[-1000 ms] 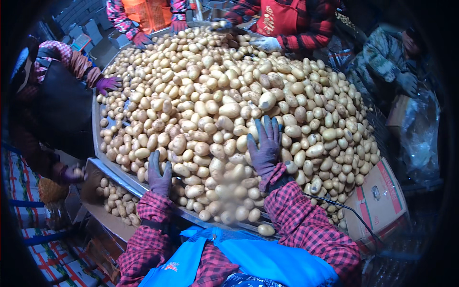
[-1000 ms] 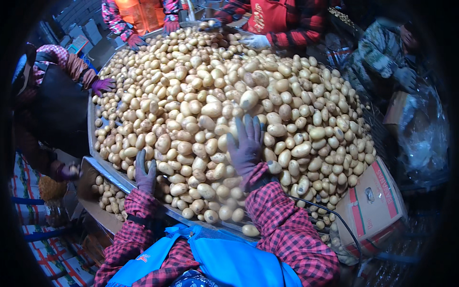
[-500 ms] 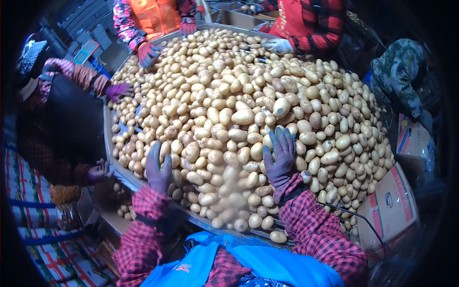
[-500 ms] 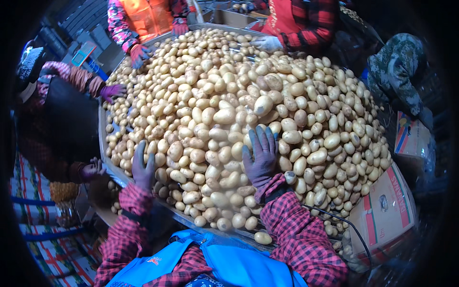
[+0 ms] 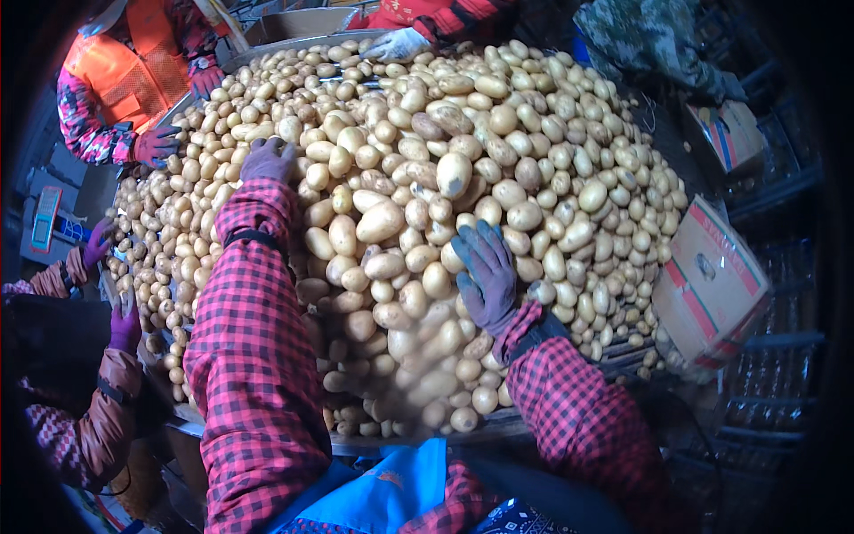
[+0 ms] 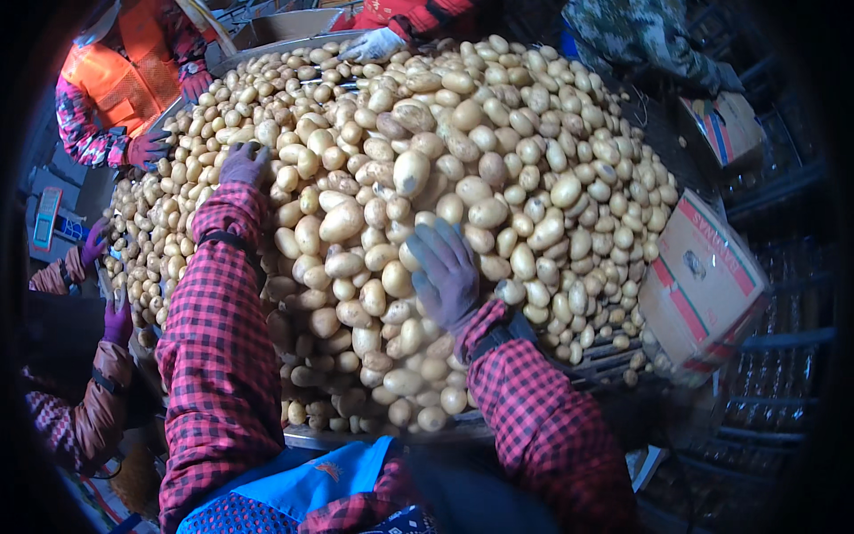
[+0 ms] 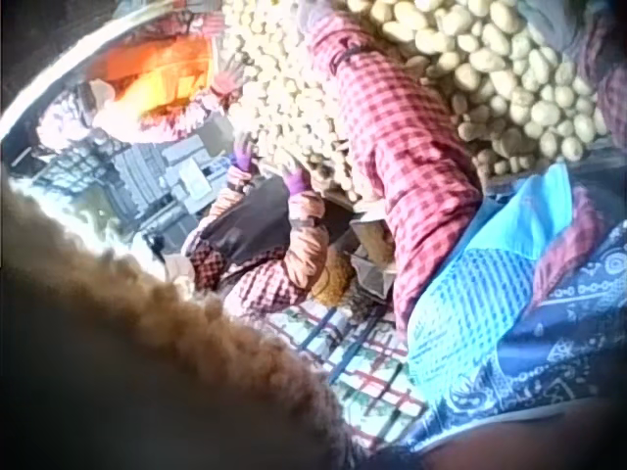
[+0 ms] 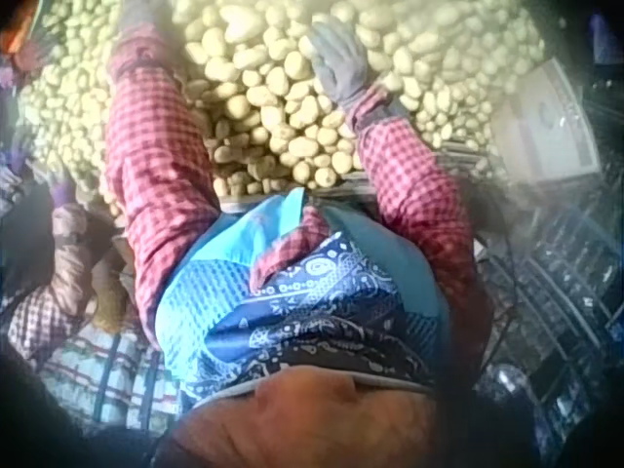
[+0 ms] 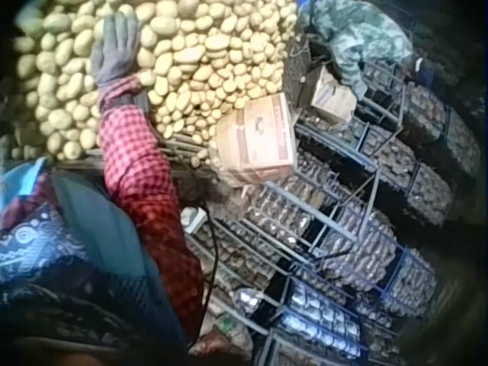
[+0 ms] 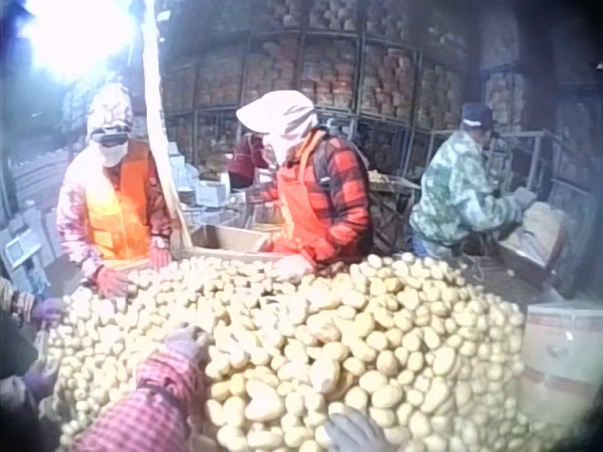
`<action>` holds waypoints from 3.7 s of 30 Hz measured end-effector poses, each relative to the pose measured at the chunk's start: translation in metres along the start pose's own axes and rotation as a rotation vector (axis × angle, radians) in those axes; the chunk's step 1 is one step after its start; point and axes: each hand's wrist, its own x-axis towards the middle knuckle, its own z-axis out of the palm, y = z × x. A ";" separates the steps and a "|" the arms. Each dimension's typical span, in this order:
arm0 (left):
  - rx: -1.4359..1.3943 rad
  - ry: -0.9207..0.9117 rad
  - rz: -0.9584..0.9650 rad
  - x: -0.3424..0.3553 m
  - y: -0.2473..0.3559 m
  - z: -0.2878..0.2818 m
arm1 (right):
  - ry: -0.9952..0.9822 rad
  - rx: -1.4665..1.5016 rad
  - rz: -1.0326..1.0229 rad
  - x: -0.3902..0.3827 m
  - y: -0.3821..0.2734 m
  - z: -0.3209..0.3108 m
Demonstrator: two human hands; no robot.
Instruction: Sorting potatoes on a conveyor or table and placing them into boxes for shipment.
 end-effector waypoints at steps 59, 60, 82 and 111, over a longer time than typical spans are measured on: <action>-2.804 0.329 -0.433 -0.631 -0.036 -0.067 | -0.112 0.286 -0.149 -0.020 -0.079 0.029; -2.850 0.451 -0.530 -0.634 -0.041 -0.071 | -0.153 0.411 -0.206 -0.025 -0.095 0.041; -2.132 1.454 -0.349 -0.782 -0.205 -0.214 | -0.203 0.159 -0.463 -0.038 -0.092 0.088; -0.036 0.478 -0.318 -0.433 -0.193 -0.035 | -0.159 0.111 -0.233 -0.032 -0.119 0.075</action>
